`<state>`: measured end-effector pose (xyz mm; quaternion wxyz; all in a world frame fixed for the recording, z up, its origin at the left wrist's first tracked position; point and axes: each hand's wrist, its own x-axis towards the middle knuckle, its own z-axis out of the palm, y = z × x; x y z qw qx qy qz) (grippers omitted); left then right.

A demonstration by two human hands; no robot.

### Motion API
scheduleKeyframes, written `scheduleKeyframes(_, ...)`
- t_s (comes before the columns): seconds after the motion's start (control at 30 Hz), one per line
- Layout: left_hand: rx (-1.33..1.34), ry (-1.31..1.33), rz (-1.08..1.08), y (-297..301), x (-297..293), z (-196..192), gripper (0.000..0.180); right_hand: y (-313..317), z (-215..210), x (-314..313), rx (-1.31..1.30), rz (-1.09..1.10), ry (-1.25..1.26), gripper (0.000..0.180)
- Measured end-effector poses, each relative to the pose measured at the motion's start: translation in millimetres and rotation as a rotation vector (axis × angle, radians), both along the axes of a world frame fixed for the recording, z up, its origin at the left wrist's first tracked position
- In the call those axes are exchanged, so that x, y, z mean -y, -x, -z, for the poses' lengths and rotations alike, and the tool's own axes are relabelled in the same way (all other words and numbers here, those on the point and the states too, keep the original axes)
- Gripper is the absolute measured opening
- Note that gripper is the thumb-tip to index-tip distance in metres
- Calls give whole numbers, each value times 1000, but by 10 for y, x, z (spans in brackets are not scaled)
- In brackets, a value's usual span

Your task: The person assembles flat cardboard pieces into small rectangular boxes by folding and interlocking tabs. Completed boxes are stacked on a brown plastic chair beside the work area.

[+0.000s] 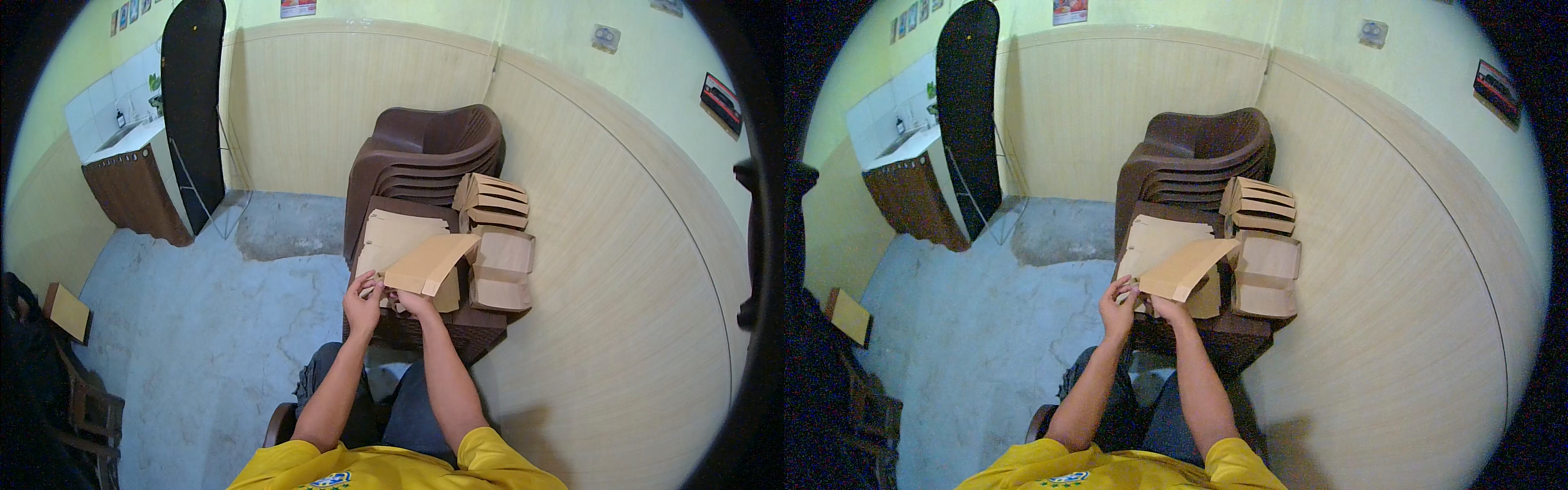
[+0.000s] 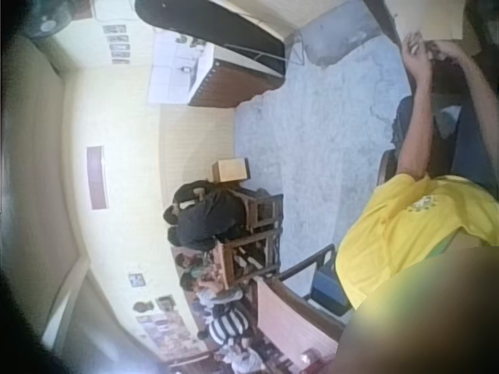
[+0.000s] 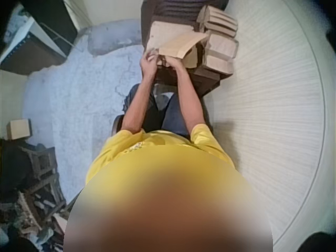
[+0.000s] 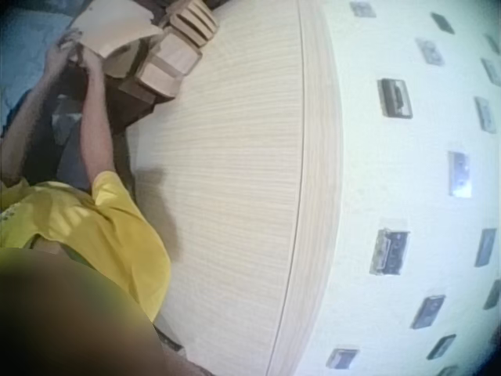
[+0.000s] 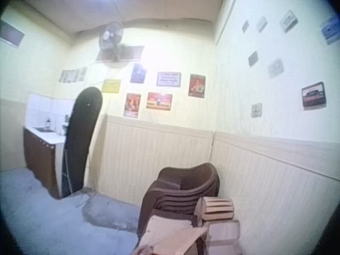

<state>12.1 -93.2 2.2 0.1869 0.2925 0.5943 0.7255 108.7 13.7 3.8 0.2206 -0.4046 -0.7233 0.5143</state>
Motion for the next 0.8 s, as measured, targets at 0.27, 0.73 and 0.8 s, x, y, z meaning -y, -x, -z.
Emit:
scheduleKeyframes(0.27, 17, 81, 11, 81, -72, 57, 31, -67, -163, 96, 152, 33, -276, 46)
scheduleKeyframes(0.73, -55, 76, 43, 118, -59, -8, 30, -145, 107, 79, -102, -8, -364, 45)
scheduleKeyframes(0.8, -14, 113, 92, 137, -49, -49, 30, -141, 99, 69, -56, -1, -386, 43)
